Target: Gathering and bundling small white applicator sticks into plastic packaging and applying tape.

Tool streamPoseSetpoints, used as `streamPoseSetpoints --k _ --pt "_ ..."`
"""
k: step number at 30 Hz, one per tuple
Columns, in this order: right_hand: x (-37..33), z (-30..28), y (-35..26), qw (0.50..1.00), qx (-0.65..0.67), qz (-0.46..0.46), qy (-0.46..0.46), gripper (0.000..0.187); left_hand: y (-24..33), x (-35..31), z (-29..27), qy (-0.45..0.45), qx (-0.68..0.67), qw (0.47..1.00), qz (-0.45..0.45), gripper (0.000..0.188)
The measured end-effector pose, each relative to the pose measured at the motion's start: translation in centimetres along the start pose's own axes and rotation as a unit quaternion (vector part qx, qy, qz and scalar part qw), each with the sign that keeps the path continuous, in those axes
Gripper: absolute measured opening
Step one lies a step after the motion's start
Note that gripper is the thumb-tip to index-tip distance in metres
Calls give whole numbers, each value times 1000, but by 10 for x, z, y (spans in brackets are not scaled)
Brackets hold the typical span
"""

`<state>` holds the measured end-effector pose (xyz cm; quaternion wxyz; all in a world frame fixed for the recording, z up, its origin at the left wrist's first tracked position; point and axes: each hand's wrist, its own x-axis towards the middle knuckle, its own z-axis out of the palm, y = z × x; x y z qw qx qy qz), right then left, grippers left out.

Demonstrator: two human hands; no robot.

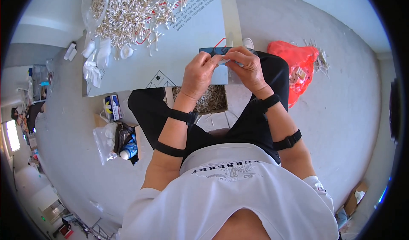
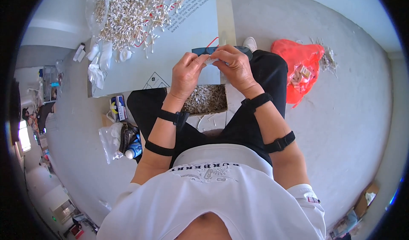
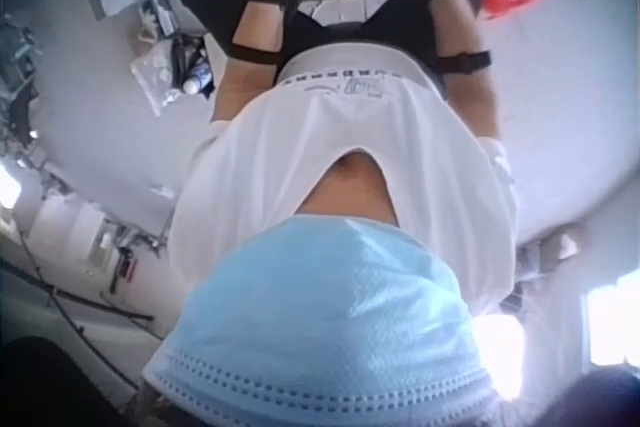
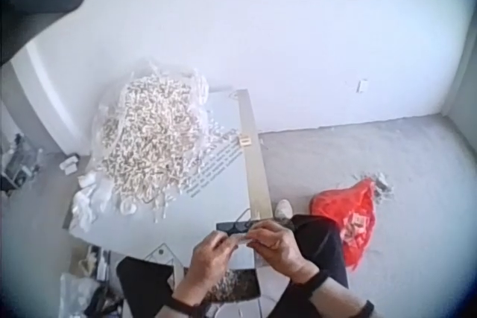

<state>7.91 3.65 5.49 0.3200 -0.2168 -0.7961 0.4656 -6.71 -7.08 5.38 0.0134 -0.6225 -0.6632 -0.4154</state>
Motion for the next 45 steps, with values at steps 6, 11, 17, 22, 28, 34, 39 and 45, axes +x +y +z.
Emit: streamPoseSetpoints --k 6,11,17,22,28,34,39,45 --pt "8 5 0 987 -103 -118 17 16 -6 0 -2 -5 52 998 38 25" --pt "14 2 -2 978 -141 -151 -7 11 -8 2 -2 11 36 998 51 23" --pt "13 0 0 994 -82 -74 -26 11 -9 6 -2 9 -55 998 -18 16" --pt "16 -3 -2 986 -117 -114 -15 13 -10 11 -6 -34 -43 998 -35 13" --pt "20 -1 -3 988 -142 -14 -60 13 -11 16 -9 -94 -32 994 -46 11" --pt "22 4 3 970 -182 -158 6 12 -8 24 -7 -58 30 997 44 14" --pt "35 1 7 938 -249 -239 -20 11 -13 30 -3 -67 50 995 60 9" --pt "17 12 3 959 -210 -189 8 10 -15 24 -10 -94 34 994 41 10"
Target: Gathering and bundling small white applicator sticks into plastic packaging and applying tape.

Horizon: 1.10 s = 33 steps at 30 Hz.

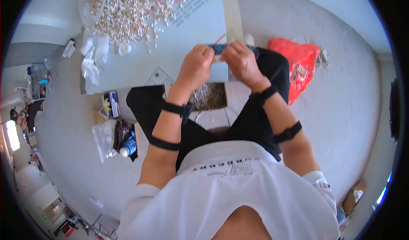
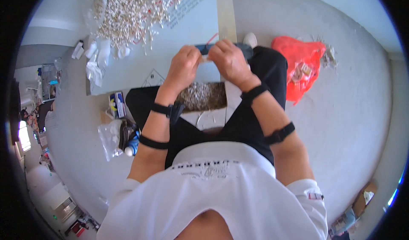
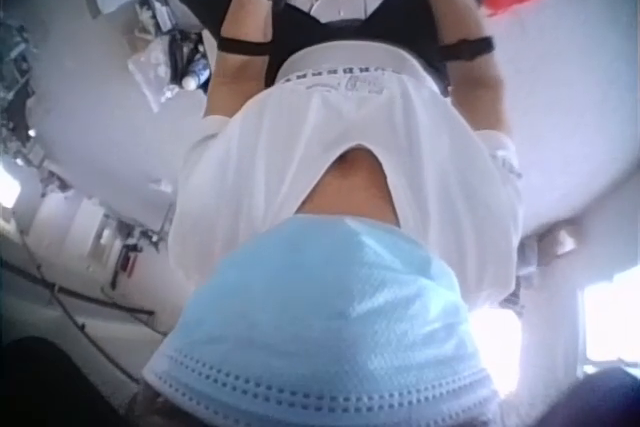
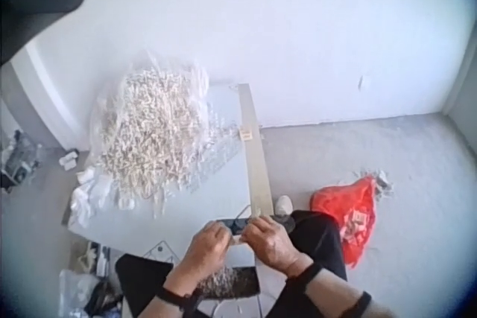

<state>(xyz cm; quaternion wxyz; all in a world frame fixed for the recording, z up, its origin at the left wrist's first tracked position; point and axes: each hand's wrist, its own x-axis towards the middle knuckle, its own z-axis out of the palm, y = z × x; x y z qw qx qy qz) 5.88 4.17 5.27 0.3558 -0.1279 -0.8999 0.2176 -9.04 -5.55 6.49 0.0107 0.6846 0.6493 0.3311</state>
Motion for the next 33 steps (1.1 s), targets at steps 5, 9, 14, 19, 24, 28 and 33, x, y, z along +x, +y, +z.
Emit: streamPoseSetpoints --k 5,9,14,19,24,28,33 --pt "-12 3 1 992 96 78 -1 10 0 -14 0 13 -199 972 -122 9" --pt "-13 0 -1 988 105 116 -9 8 1 -23 -2 21 -214 962 -170 10" --pt "-13 0 -2 976 142 164 -27 7 -5 -25 9 99 -78 991 -40 17" --pt "-9 3 0 993 92 79 1 8 -4 -22 11 81 14 997 -14 19" --pt "-5 6 0 995 61 84 -4 11 0 -19 7 97 -55 992 -53 18" --pt "-6 6 -1 996 46 77 -6 12 3 -13 5 89 -50 995 -6 16" --pt "6 4 -7 1000 19 11 2 13 -2 -12 12 51 6 999 1 15"
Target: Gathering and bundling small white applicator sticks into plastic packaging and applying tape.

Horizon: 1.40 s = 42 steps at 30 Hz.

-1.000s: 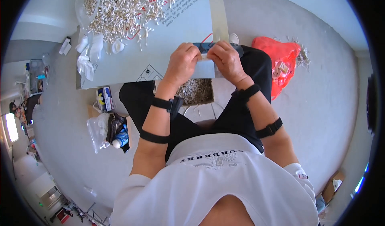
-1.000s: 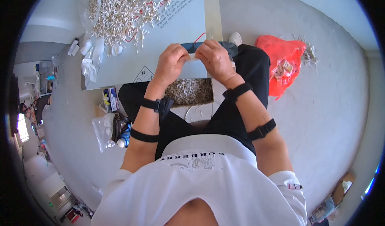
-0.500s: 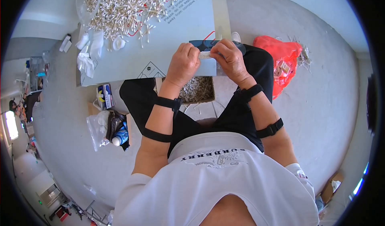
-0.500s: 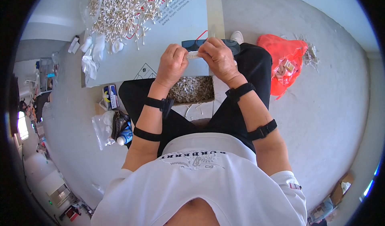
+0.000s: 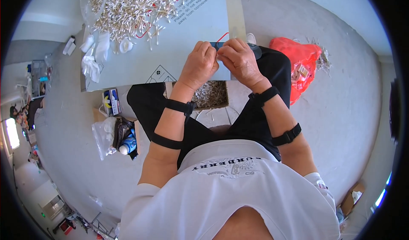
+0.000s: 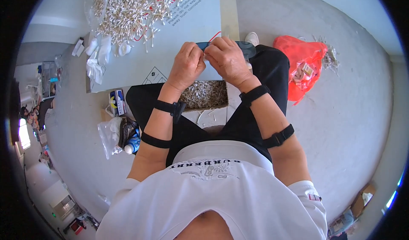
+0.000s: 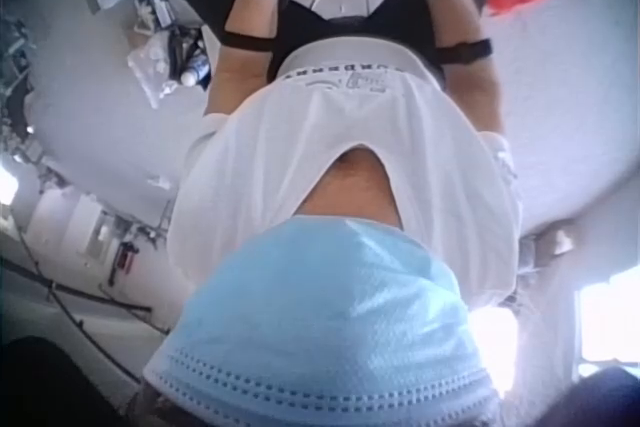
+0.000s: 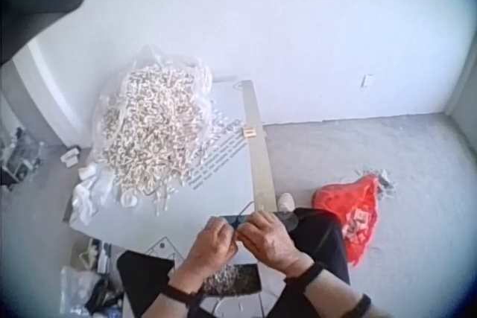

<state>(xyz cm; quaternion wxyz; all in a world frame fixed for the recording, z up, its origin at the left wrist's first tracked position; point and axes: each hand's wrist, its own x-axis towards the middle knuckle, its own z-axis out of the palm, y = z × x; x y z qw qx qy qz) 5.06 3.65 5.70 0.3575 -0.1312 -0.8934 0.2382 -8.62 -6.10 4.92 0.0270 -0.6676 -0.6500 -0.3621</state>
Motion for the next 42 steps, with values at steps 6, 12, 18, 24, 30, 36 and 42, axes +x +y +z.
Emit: streamPoseSetpoints --k 6,12,18,24,30,36,42 --pt "7 9 6 995 -56 -76 -26 15 -2 -2 1 14 -9 1000 -2 16" --pt "-2 -8 16 995 -78 -65 -23 11 -1 -1 2 -2 -5 1000 1 16" --pt "-17 -35 22 993 2 118 -8 15 -3 -3 1 31 -28 999 1 19" --pt "-22 -8 12 968 181 177 8 18 3 4 -1 4 -27 1000 0 19" --pt "-20 0 10 960 183 213 9 9 12 13 6 44 -56 997 24 16" --pt "-17 -1 7 983 98 157 9 9 5 15 6 25 -17 999 31 18" --pt "-16 0 4 980 102 171 12 9 -8 1 -11 -11 8 1000 -1 15"
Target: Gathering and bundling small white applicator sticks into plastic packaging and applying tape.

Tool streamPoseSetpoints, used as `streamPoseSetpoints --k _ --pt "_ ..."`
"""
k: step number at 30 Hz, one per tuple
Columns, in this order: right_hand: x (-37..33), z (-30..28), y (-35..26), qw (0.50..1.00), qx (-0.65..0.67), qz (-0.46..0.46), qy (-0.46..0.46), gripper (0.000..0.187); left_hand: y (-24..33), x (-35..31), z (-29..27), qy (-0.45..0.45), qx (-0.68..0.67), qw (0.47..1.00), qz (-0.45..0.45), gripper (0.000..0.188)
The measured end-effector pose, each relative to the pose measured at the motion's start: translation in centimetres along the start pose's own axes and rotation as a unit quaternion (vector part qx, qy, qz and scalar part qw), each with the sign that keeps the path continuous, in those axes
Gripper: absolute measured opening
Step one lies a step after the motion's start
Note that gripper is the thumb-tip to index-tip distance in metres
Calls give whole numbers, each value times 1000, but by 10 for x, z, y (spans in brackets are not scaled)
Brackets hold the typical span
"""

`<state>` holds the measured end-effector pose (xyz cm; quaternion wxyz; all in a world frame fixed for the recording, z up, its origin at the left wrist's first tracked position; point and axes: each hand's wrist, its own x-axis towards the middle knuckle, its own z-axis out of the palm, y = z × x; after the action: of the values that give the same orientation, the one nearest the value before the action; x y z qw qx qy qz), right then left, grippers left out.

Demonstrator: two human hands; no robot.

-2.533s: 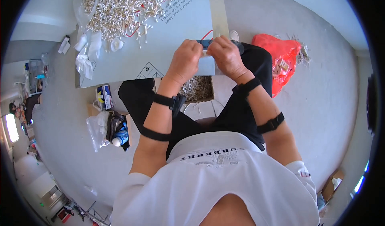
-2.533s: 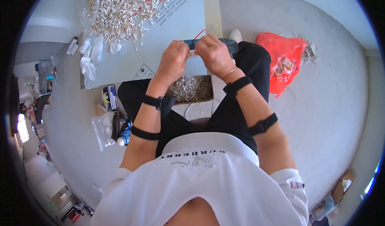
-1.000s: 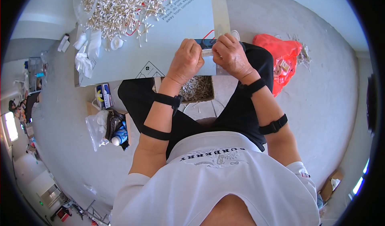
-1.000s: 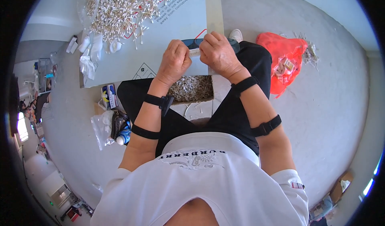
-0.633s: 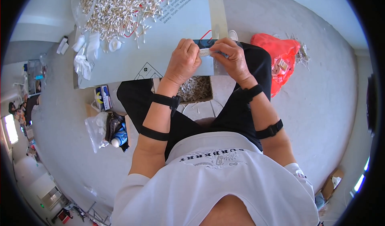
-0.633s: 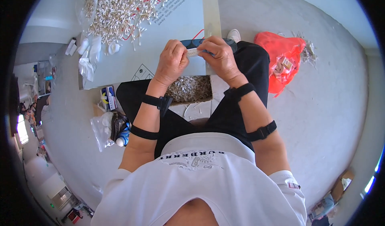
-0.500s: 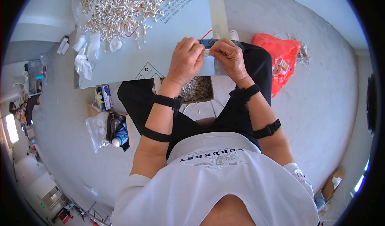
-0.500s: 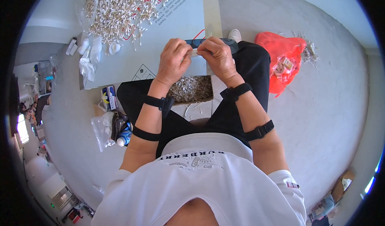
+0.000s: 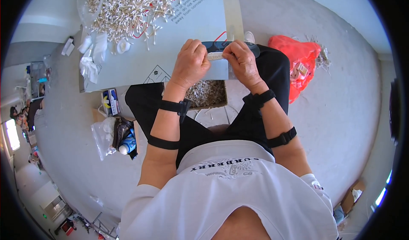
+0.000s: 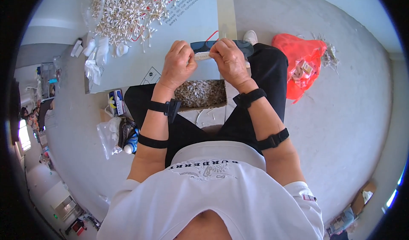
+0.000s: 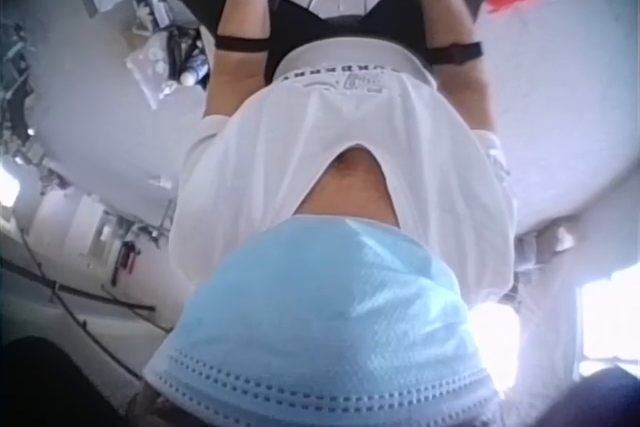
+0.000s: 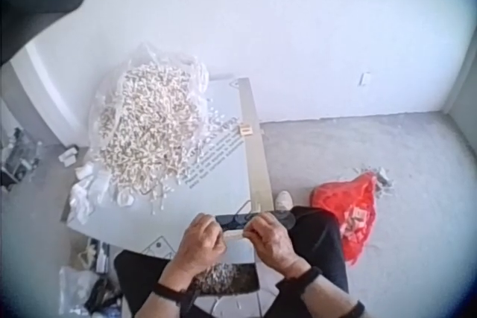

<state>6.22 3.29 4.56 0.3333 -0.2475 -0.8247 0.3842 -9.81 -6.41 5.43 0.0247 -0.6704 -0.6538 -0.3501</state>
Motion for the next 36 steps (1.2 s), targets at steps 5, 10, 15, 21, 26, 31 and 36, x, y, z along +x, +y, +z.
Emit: streamPoseSetpoints --k 5,10,15,21,26,31,36 --pt "-1 -2 3 1000 -1 6 -6 9 10 1 -6 48 -112 989 -82 26" --pt "-2 -1 1 1000 1 10 -7 9 5 -5 17 -7 -152 984 -90 41" --pt "-2 0 2 1000 10 13 -4 9 2 -7 24 -14 -125 989 -78 35" --pt "-2 0 4 1000 11 25 13 10 12 -5 29 56 -132 987 -73 26" --pt "1 -1 5 1000 22 13 14 9 10 3 33 36 -103 993 -35 31" --pt "2 -6 6 999 16 30 12 8 -4 -12 24 36 -122 987 -97 29" --pt "-1 -1 9 998 47 50 6 8 3 -15 39 88 -178 966 -168 29"
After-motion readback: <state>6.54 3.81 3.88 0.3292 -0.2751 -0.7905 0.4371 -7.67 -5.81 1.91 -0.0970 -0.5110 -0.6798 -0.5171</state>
